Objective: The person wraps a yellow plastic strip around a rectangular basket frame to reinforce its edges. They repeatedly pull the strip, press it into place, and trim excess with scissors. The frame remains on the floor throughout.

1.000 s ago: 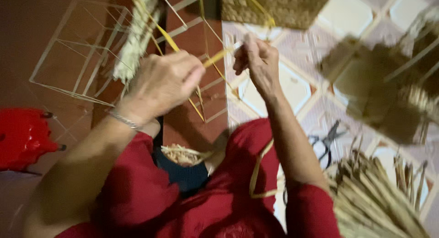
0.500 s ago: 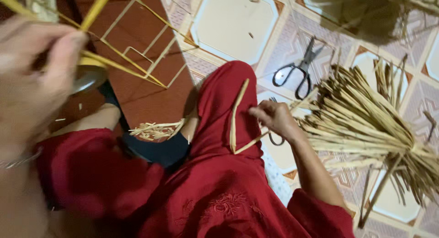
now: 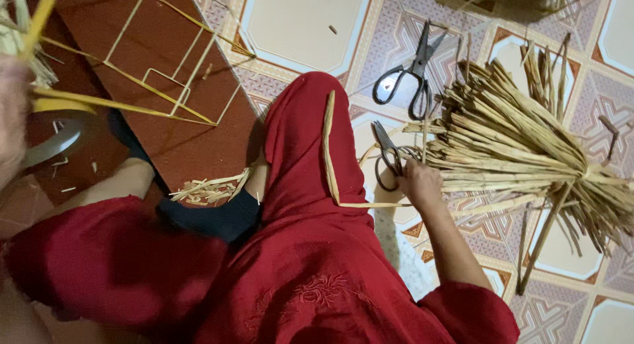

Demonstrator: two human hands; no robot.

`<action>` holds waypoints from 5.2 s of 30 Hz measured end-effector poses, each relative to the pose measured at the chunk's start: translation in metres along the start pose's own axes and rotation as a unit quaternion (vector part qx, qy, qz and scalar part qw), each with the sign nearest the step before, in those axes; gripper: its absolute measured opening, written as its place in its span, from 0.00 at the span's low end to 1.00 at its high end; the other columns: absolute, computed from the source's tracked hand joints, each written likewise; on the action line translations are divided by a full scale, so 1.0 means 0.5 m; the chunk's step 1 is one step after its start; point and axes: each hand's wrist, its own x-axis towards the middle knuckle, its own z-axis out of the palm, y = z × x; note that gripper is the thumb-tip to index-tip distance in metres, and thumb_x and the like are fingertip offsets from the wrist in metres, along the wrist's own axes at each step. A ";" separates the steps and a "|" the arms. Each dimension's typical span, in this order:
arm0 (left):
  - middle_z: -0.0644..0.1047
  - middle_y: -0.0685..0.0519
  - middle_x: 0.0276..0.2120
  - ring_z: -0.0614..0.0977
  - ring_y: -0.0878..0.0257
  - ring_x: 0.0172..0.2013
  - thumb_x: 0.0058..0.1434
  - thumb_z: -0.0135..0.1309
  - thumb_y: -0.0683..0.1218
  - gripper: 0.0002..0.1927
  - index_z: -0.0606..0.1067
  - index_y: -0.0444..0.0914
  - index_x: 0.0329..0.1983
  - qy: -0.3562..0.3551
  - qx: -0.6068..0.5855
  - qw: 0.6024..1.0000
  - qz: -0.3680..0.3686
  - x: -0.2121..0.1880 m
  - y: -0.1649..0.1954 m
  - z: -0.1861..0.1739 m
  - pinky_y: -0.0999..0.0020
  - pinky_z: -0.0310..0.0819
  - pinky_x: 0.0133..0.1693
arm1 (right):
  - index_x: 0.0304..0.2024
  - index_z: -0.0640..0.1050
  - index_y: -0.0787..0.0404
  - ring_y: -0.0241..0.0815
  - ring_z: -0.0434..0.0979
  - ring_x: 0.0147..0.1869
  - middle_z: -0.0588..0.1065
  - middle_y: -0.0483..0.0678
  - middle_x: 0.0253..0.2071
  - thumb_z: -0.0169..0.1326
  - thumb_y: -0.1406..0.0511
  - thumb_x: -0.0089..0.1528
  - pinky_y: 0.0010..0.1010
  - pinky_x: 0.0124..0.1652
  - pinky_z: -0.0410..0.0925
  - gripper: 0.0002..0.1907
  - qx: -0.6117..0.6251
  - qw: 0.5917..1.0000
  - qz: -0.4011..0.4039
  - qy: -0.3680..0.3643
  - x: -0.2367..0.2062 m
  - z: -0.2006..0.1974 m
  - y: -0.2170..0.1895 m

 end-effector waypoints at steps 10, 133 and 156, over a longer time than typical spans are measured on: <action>0.81 0.45 0.30 0.79 0.58 0.22 0.73 0.48 0.43 0.18 0.74 0.33 0.63 0.038 0.017 0.999 -0.025 -0.005 0.125 -0.127 0.63 0.72 0.21 | 0.41 0.77 0.64 0.63 0.80 0.45 0.79 0.64 0.38 0.65 0.55 0.54 0.49 0.43 0.72 0.22 0.127 0.992 -0.002 0.008 0.041 -0.041 -0.100; 0.76 0.48 0.30 0.71 0.73 0.19 0.69 0.53 0.37 0.02 0.75 0.32 0.42 0.189 -0.457 0.868 -0.041 -0.047 0.021 -0.095 0.78 0.63 0.18 | 0.65 0.68 0.65 0.51 0.80 0.45 0.75 0.60 0.52 0.61 0.60 0.62 0.39 0.44 0.73 0.32 0.319 0.903 -0.288 0.027 0.220 -0.216 -0.701; 0.77 0.48 0.30 0.77 0.68 0.17 0.69 0.56 0.42 0.07 0.74 0.33 0.44 0.257 -0.576 0.757 -0.167 0.067 -0.200 -0.167 0.72 0.73 0.17 | 0.34 0.74 0.66 0.32 0.67 0.21 0.69 0.45 0.21 0.40 0.59 0.75 0.24 0.22 0.61 0.21 0.698 0.676 -0.227 0.063 0.211 -0.282 -0.792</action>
